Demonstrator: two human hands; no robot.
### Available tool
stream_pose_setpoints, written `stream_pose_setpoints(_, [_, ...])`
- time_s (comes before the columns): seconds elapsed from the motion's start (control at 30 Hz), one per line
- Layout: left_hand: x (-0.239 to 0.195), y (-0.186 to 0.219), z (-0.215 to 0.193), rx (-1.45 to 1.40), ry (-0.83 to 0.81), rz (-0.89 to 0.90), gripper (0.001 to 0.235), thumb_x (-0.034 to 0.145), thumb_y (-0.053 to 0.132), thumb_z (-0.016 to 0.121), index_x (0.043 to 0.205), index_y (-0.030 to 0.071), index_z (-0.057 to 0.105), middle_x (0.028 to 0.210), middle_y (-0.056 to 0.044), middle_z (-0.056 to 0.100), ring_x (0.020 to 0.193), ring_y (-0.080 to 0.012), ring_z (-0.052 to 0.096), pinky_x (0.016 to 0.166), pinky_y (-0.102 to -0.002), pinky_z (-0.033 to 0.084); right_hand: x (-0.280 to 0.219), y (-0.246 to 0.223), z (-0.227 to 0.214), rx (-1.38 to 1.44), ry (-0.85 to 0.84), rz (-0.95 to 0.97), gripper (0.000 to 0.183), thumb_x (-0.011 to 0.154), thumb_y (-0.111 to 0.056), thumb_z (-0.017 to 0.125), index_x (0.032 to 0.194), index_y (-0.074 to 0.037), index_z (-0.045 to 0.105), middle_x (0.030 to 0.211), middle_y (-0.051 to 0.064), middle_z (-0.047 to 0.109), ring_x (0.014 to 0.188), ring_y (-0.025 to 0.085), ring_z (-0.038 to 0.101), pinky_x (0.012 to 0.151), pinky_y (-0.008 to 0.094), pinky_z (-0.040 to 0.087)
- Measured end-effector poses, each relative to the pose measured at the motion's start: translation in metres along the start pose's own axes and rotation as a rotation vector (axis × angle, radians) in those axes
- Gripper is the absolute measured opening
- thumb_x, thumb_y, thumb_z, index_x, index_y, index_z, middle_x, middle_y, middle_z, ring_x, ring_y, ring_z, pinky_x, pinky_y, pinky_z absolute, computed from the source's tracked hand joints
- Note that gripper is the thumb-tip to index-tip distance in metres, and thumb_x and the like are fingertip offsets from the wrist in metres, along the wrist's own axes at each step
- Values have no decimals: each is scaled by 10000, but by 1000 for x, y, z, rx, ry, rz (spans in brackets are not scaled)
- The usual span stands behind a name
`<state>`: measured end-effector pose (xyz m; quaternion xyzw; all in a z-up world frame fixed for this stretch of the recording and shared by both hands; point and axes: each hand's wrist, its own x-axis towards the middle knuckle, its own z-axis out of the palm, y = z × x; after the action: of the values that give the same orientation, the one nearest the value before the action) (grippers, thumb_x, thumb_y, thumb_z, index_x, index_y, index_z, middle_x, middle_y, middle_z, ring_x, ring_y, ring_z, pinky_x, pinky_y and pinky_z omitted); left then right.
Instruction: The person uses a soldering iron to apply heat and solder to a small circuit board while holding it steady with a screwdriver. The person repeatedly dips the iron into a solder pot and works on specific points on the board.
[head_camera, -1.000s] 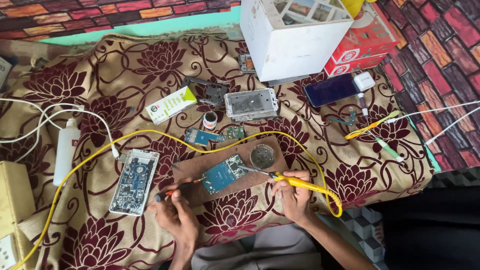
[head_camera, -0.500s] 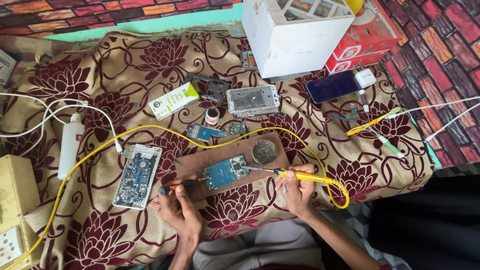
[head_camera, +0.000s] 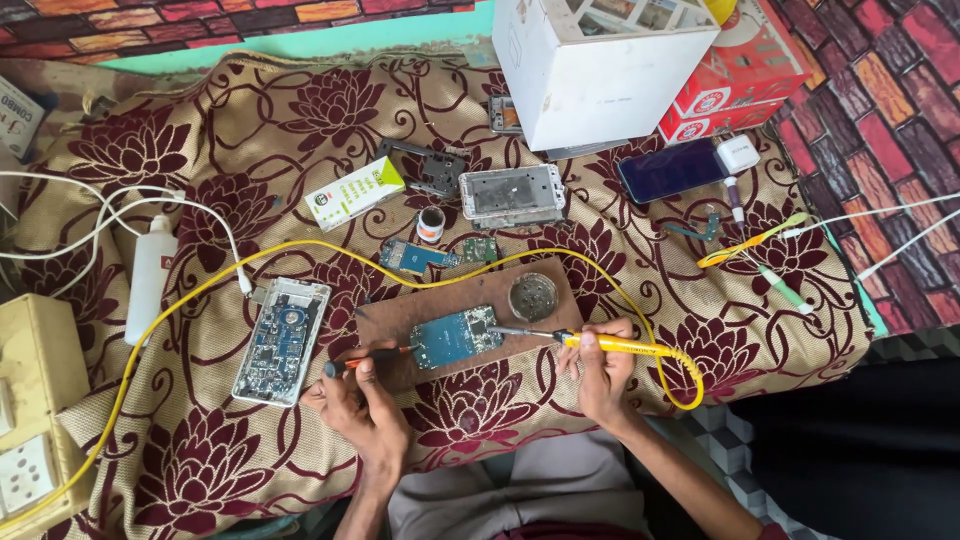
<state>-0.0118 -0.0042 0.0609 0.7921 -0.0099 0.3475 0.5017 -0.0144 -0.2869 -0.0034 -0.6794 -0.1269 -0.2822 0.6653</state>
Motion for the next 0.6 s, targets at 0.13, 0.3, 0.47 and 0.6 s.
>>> stream_pose_setpoints(0.13, [0,-3,-1,-14,-4,36,212,1112,251,498,1065,106,645,930,2,788,643,-87,327,933,-338,245,2,-4,1,39,30,4,212,1118,-241,447,1050,-46,402,718,114,621,515,125,621,404,208,455])
stream_pose_setpoints(0.3, [-3,-7,2,45,5,-3,211,1098,276,519,1045,119,649,876,21,788,757,-122,320,939,-353,238,4,-10,1,57,69,17,263,1121,-280,440,1148,-31,358,744,139,648,542,135,622,457,209,460])
stream_pose_setpoints(0.47, [-5,-11,2,49,2,-18,211,1092,272,523,1069,124,671,895,36,790,767,-121,298,874,-339,242,4,-4,0,49,-19,6,235,1133,-253,432,1157,-23,388,803,184,704,557,135,647,461,210,474])
stream_pose_setpoints(0.6, [-7,-12,1,41,-13,4,208,1100,266,512,1056,124,657,902,48,786,786,-120,302,920,-359,237,4,-2,0,36,-42,49,237,1115,-236,428,1162,-8,384,921,223,723,557,131,670,438,200,483])
